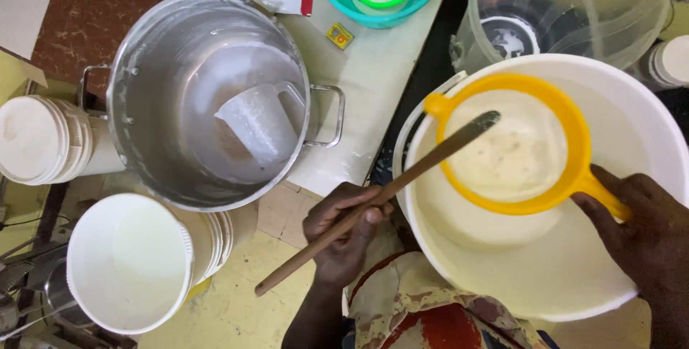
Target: The person pours a white liquid from a large metal pot into a plastic measuring cup, then pours it through a yellow strainer into a white bucket. They repeat this process and use a wooden spoon to stir the liquid in the strainer to help it pass through.
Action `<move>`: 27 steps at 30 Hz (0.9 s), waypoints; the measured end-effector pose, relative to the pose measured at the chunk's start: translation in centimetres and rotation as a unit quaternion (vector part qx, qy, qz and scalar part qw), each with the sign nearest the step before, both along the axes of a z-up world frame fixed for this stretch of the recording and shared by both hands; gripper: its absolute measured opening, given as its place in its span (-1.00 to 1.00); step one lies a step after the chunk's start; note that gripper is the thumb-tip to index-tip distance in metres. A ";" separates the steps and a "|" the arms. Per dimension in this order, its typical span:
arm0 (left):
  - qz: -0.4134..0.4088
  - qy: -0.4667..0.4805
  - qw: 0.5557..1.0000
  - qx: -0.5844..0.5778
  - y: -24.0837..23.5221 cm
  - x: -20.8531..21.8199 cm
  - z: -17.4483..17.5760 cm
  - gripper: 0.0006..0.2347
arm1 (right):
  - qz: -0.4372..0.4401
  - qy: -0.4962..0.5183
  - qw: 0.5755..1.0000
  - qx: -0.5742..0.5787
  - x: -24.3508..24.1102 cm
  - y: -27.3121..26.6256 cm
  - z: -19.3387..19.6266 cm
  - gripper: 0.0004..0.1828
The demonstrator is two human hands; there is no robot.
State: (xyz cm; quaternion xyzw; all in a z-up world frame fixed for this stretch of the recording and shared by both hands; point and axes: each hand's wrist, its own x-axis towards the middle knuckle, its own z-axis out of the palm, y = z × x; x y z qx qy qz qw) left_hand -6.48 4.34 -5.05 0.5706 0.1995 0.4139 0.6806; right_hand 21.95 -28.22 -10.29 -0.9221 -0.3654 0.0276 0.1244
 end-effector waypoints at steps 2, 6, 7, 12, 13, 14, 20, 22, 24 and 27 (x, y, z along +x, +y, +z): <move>-0.005 0.047 0.998 0.040 0.3 0.2 -0.3 -0.78 | -0.014 0.051 0.997 0.052 0.4 -0.7 -1.1 -0.42; -0.034 0.010 0.999 -0.007 0.7 0.2 -0.6 -0.80 | -0.021 0.074 0.993 0.086 0.2 -2.6 -2.0 -0.46; -0.015 0.009 1.000 -0.019 1.0 0.2 -0.7 -0.79 | -0.026 0.065 0.993 0.097 -0.1 -3.1 -2.2 -0.47; 0.048 0.050 0.996 -0.058 2.2 1.5 -0.7 -0.77 | -0.077 0.065 0.989 0.106 -1.7 -8.2 -2.4 -0.44; 0.060 0.062 0.994 -0.074 2.4 2.0 -1.1 -0.76 | -0.083 0.112 0.982 0.126 -1.6 -9.9 -3.3 -0.44; 0.071 0.075 0.991 -0.089 2.6 2.5 -1.5 -0.74 | -0.089 0.157 0.972 0.148 -1.5 -11.6 -4.2 -0.42; -0.112 0.142 0.983 -0.041 2.3 5.9 0.4 -0.80 | -0.121 0.149 0.962 0.193 -5.0 -12.9 -3.8 -0.47; -0.168 0.111 0.979 -0.024 1.4 6.6 1.9 -0.81 | -0.094 0.114 0.972 0.185 -5.8 -8.9 -0.4 -0.46; -0.224 0.079 0.971 -0.009 0.9 7.0 2.6 -0.81 | -0.067 0.080 0.979 0.174 -6.1 -6.0 2.1 -0.44; -0.244 0.102 0.957 0.115 0.2 7.2 2.6 -0.86 | -0.054 0.075 0.980 0.175 -5.7 -3.7 4.4 -0.47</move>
